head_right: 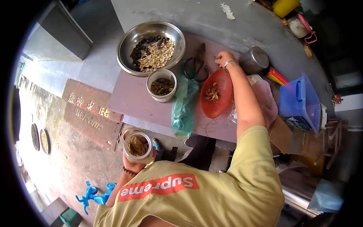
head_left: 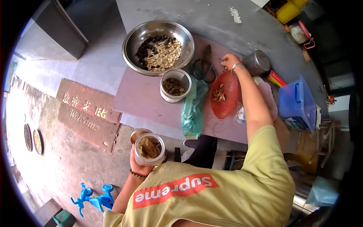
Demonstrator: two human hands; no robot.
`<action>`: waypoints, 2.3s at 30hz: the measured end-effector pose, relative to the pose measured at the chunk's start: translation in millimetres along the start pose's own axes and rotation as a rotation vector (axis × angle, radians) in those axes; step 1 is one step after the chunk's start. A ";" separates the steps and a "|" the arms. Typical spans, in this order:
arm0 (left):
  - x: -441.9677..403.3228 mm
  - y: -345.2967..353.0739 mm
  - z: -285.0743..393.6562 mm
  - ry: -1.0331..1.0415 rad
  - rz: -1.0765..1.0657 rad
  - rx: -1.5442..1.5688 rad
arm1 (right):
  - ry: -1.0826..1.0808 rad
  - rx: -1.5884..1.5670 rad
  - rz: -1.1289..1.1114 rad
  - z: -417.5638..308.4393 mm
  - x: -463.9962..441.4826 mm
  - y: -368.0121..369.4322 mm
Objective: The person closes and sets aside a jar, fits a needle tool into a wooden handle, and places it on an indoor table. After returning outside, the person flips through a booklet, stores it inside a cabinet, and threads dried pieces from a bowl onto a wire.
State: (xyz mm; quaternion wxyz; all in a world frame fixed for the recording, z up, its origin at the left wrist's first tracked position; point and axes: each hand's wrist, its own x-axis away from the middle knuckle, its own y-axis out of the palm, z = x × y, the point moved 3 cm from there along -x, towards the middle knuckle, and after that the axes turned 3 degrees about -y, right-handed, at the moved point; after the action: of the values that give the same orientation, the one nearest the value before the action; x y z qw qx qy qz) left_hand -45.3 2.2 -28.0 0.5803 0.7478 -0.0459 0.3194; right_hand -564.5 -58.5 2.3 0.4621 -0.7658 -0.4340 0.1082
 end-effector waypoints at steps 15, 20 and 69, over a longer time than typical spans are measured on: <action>-2.5 -6.4 -1.4 -0.015 -0.070 -0.066 | 0.023 -0.020 -0.049 10.0 15.4 -21.5; -0.4 -4.8 -1.7 -0.016 -0.007 -0.023 | -0.025 -0.082 -0.135 17.9 6.7 -7.4; 7.2 -14.6 -5.5 0.058 0.012 0.041 | -0.034 0.087 -0.083 -7.5 -22.4 4.9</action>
State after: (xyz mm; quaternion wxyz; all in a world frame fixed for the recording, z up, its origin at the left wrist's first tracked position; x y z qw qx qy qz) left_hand -35.6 14.0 -35.7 0.5642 0.7495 -0.0269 0.3452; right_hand -570.9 -81.3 -2.8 0.4918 -0.7243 -0.4679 0.1207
